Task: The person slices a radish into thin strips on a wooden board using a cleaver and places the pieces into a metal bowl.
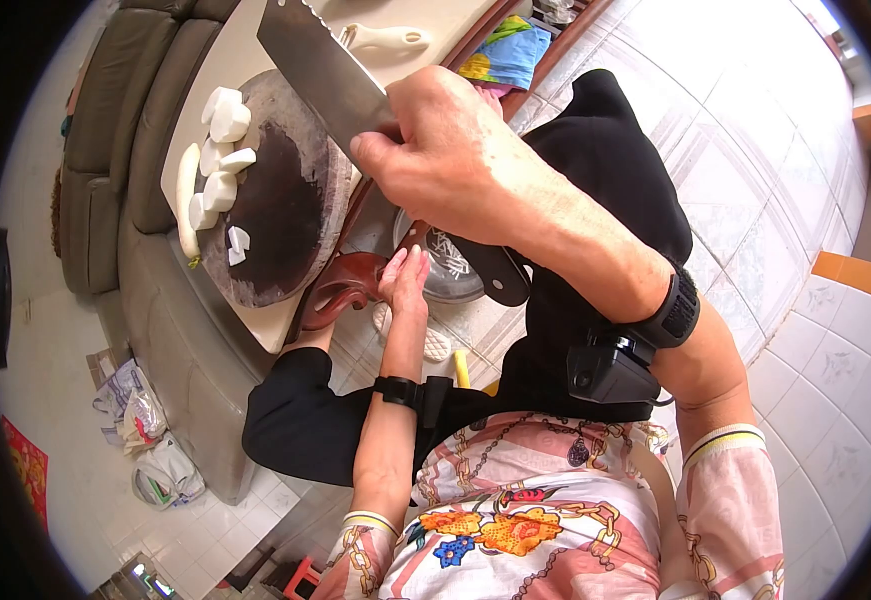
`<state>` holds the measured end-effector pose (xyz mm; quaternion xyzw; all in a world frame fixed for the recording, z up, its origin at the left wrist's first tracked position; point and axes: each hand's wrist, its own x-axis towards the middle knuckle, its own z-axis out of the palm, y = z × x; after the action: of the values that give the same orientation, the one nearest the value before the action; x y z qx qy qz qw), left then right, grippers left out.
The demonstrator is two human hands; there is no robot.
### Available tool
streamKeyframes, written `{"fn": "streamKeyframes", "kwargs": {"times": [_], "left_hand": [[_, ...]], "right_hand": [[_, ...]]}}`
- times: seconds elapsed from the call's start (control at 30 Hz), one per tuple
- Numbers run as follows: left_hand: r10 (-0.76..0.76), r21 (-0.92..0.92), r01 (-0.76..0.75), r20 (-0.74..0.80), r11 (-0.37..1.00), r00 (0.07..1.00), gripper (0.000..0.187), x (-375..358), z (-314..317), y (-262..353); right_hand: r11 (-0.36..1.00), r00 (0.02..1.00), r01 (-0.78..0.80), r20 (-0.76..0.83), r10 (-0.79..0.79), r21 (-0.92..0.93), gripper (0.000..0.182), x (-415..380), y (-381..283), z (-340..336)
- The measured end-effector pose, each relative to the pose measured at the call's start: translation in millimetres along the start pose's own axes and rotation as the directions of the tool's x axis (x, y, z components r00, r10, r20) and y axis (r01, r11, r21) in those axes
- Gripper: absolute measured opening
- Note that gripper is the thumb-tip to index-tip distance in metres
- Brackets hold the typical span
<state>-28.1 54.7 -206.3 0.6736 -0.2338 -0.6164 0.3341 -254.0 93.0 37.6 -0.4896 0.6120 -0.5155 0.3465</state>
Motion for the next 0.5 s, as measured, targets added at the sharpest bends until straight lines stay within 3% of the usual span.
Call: {"fn": "streamKeyframes", "kwargs": {"times": [0.13, 0.2, 0.23, 0.3, 0.37, 0.43, 0.47, 0.5], "left_hand": [[0.144, 0.032, -0.144, 0.016, 0.989, 0.990, 0.042, 22.8, -12.7, -19.0], [0.230, 0.211, -0.233, 0.041, 0.949, 0.972, 0.036, 23.4, -18.8, -22.8], [0.237, 0.204, -0.239, 0.035, 0.949, 0.971, 0.036, 24.1, -22.6, -21.5], [0.174, 0.290, -0.207, 0.135, 0.934, 0.975, 0.034, 25.1, -29.4, -18.2], [0.178, 0.252, -0.216, 0.166, 0.943, 0.970, 0.033, 5.5, -22.1, 4.1], [0.187, 0.244, -0.319, 0.443, 0.916, 0.877, 0.033, -12.8, -18.9, 31.0], [0.208, 0.197, -0.373, 0.559, 0.907, 0.802, 0.036, -17.8, -19.4, 41.8], [0.238, 0.170, -0.452, 0.663, 0.876, 0.710, 0.038, -20.0, -24.1, 50.2]], "right_hand": [[0.999, 1.000, 0.024, 0.009, -0.023, -0.038, 0.035, 1.2, -3.5, -2.3], [0.999, 0.999, -0.048, -0.010, 0.048, -0.014, 0.035, -0.8, -13.4, -3.2], [0.999, 0.999, -0.039, -0.003, 0.039, -0.013, 0.035, -1.8, -15.5, -1.9], [0.978, 0.984, -0.175, -0.012, 0.177, 0.117, 0.035, -3.0, -18.3, -1.5], [0.992, 0.992, -0.123, -0.013, 0.123, 0.040, 0.033, -1.4, -9.5, -3.5], [0.981, 0.985, -0.172, 0.017, 0.171, 0.089, 0.032, -0.8, -10.0, -2.4], [0.971, 0.982, -0.188, 0.026, 0.186, 0.147, 0.030, 0.0, -14.3, -0.9], [0.988, 0.992, -0.127, 0.009, 0.127, 0.093, 0.030, 2.4, -11.1, 0.5]]}}
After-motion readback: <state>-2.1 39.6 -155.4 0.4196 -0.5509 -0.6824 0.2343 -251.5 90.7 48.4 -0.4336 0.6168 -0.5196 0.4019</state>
